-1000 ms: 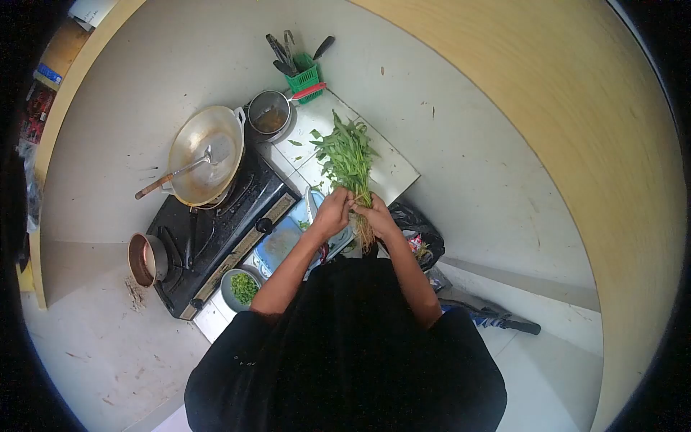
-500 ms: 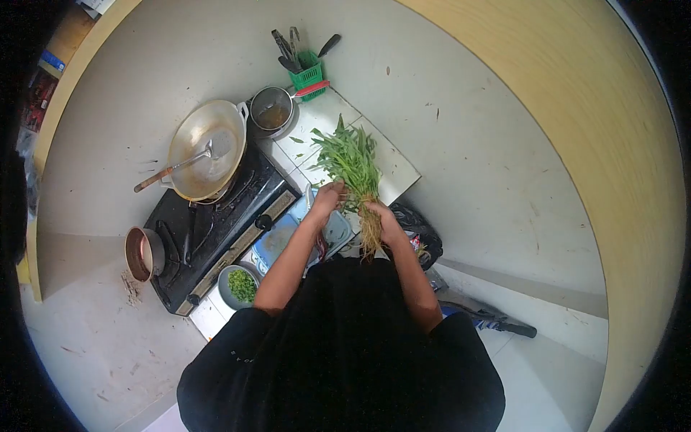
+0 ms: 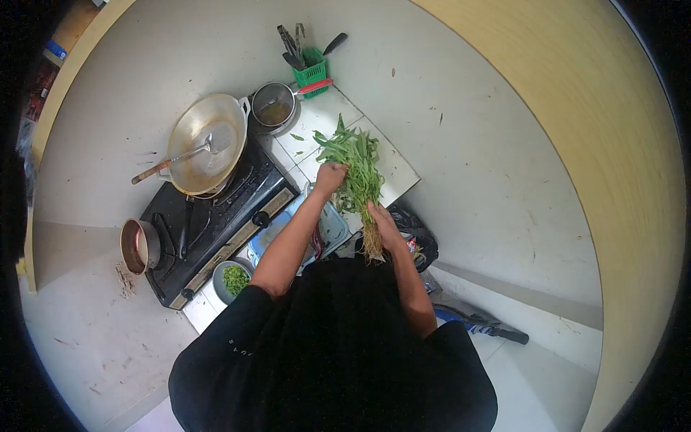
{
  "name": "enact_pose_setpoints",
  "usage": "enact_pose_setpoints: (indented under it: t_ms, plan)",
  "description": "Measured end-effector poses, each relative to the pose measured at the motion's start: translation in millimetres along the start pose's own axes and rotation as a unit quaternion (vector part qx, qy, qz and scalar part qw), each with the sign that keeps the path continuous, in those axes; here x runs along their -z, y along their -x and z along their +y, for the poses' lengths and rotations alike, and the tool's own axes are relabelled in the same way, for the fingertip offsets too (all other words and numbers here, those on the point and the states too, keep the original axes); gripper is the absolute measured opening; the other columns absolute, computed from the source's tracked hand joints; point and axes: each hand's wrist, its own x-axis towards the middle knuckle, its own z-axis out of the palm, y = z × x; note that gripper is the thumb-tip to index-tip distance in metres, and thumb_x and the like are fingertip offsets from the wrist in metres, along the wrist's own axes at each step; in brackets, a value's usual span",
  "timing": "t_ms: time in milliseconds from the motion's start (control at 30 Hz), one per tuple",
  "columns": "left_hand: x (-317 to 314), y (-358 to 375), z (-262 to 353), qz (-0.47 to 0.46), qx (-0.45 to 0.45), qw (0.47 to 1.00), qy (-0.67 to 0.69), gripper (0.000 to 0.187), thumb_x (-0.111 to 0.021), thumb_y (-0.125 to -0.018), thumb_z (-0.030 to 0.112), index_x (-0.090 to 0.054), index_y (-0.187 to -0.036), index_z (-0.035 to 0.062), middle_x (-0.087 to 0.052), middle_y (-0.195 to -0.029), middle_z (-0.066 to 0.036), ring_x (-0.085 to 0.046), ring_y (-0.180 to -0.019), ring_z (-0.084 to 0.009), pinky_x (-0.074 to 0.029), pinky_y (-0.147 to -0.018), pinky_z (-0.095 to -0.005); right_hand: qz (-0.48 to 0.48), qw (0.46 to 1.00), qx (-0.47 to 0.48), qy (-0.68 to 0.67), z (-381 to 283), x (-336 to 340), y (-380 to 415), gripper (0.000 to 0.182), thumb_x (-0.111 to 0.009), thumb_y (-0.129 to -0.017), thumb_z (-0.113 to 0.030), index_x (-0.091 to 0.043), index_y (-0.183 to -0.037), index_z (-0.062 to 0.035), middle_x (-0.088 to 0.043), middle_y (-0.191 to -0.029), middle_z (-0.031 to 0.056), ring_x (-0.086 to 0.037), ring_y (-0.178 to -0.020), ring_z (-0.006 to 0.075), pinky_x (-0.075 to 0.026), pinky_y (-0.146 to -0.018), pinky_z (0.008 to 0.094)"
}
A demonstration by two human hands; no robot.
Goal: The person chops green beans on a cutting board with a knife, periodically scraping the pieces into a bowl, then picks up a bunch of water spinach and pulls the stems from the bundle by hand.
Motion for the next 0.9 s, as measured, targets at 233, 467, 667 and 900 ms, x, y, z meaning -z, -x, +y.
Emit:
enact_pose_setpoints:
  t_ms: [233, 467, 667, 900]
  plan:
    - [19, 5, 45, -0.106, 0.13, 0.975, 0.148, 0.024, -0.069, -0.088, 0.022, -0.065, -0.07, 0.0059, -0.058, -0.061, 0.0, -0.051, -0.053, -0.0102, -0.038, -0.048, -0.0262, 0.0, 0.999, 0.014, 0.038, 2, 8, -1, 0.038, -0.054, -0.103, -0.037, -0.054, -0.127, -0.0074, -0.061, -0.095, 0.0, -0.059, -0.079, 0.0096, -0.051, -0.067, 0.0276]
    - [17, 6, 50, -0.041, 0.102, 0.979, 0.171, 0.021, -0.071, -0.088, 0.017, -0.068, -0.074, 0.0019, -0.064, -0.065, -0.003, -0.054, -0.057, -0.0099, -0.042, -0.055, -0.0267, -0.002, 1.0, 0.016, 0.024, 4, 18, -13, 0.045, -0.055, -0.102, -0.042, -0.057, -0.129, -0.0057, -0.062, -0.107, 0.0008, -0.056, -0.093, 0.0096, -0.048, -0.081, 0.0264]
    - [13, -31, 31, 0.015, 0.073, 0.977, 0.202, 0.024, -0.075, -0.087, 0.019, -0.069, -0.073, 0.0002, -0.065, -0.066, -0.005, -0.053, -0.058, -0.0108, -0.043, -0.058, -0.0274, -0.004, 0.997, 0.057, 0.053, -8, 9, -7, 0.052, -0.052, -0.102, -0.046, -0.055, -0.133, -0.0052, -0.061, -0.112, 0.0027, -0.056, -0.098, 0.0108, -0.048, -0.084, 0.0266]
    - [24, -50, 56, 0.082, 0.041, 0.969, 0.229, 0.025, -0.075, -0.089, 0.023, -0.066, -0.084, -0.0003, -0.065, -0.07, -0.004, -0.054, -0.059, -0.0097, -0.043, -0.058, -0.0248, 0.012, 0.998, 0.028, 0.046, -6, 19, -8, 0.061, -0.052, -0.102, -0.046, -0.048, -0.141, 0.0001, -0.058, -0.128, 0.0086, -0.055, -0.111, 0.0162, -0.044, -0.098, 0.0296]
